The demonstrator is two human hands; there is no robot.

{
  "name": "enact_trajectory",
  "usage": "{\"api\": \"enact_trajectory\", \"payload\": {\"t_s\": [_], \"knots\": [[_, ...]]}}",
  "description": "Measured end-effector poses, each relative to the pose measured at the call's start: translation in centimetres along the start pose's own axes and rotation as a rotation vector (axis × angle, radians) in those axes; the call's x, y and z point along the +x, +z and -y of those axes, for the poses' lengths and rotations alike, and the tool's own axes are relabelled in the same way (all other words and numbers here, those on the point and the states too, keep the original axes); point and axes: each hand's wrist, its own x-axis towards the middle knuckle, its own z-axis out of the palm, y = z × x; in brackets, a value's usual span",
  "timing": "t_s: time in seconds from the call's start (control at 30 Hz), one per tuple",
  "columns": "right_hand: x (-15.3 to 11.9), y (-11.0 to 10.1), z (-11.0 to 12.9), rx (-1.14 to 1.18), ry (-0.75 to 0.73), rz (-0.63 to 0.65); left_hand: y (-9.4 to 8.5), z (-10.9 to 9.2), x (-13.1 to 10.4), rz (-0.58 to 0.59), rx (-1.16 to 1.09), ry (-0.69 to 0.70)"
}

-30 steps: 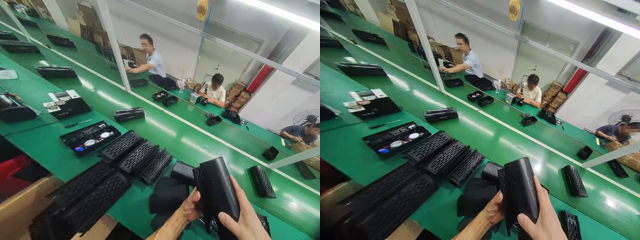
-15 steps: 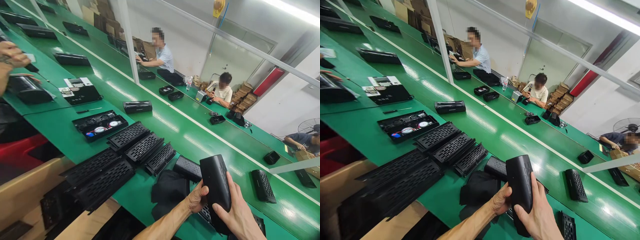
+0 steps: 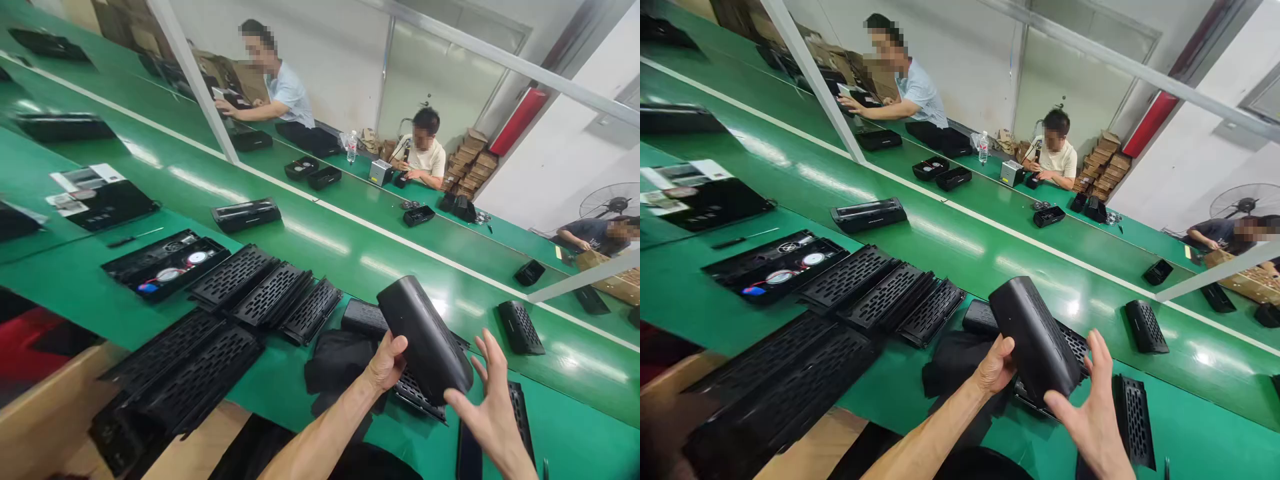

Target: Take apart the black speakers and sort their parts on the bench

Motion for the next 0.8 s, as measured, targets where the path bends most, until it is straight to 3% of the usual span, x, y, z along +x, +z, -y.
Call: {"api": "enact_trajectory", "payload": {"t_s": [0.1,0.2,0.3,0.4,0.47,0.53,0.63,0.73,0.8], "knots": [[-2.3,3.3,-1.3,0.024,0.014,-0.198,0.9,0.0,0.1,-0.038,0.029,0.051],[-2.1,4.9,-1.5,0.009,-0.122,-0.396,1.5,0.0,0.6,0.003,0.098,0.062],[-1.2,3.1,-1.0,0.011,-0.238,-0.438,1.6,-2.5,1.5,0.135,0.259,0.038],[-1.3,-0.1,-0.4,0.009,-0.279,-0.399,2.1,-7.9,2.5,0.223,0.602,0.162],[-1.5,-1.6,-0.1,0.027,-0.288,-0.349,3.0,-11.5,3.0,0.367,0.876,0.200],[-1.5,-2.3,0.2,0.066,-0.279,-0.307,4.2,-13.9,3.1,0.519,1.078,0.189],[-1.2,-2.9,0.4,0.109,-0.279,-0.288,5.6,-14.6,2.9,0.584,1.167,0.279],[-0.8,-3.9,0.4,0.123,-0.302,-0.267,5.8,-13.6,2.5,0.531,1.088,0.381],[-0.7,-4.9,0.5,0.123,-0.299,-0.257,5.4,-12.5,2.4,0.484,0.980,0.374]]}}
